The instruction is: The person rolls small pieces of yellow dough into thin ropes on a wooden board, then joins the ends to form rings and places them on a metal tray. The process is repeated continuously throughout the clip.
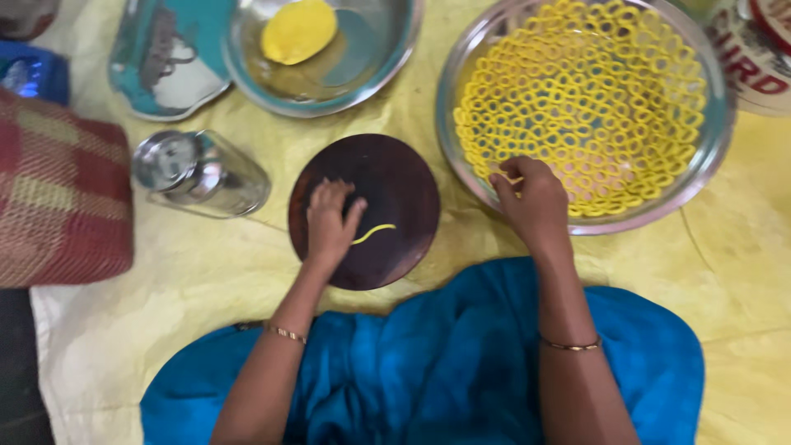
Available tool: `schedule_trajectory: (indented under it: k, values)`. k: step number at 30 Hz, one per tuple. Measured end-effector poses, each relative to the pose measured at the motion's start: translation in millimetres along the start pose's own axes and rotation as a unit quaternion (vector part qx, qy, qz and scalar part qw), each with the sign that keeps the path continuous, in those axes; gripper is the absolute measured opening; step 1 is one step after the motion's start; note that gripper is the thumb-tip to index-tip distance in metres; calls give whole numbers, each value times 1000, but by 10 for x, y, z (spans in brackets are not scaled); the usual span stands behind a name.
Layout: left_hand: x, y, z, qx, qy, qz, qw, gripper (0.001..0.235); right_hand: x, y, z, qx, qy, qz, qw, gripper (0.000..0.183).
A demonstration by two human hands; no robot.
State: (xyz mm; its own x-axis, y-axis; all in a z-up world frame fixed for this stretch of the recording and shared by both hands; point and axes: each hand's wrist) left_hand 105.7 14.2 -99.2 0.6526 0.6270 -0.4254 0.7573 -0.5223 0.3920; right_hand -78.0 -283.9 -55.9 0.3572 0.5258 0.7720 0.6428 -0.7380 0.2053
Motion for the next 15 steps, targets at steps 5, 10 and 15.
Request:
schedule_trajectory:
  k: [5, 10, 15]
  values:
    - [-61, -668, -367, 6, 11, 21, 1000, 43, 57, -184, 325, 43, -1, -75, 996, 24]
    - [-165, -780, -451, -37, 14, -7, 999, 24, 249, -553, 826, 69, 4, -194, 979, 25]
    - [-249, -663, -534, -24, 1, -30, 999, 16, 453, -842, 1090, -2, -50, -300, 953, 33]
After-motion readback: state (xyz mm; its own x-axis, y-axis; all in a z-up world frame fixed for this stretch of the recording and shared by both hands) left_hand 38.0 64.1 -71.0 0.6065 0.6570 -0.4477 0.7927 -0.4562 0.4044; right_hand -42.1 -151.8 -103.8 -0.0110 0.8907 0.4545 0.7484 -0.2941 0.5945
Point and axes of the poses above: each hand's wrist, its own y-axis towards the middle knuckle, its own z-axis out of the palm, x = y × z, and after that the axes turned 9 degrees about -x, right-handed
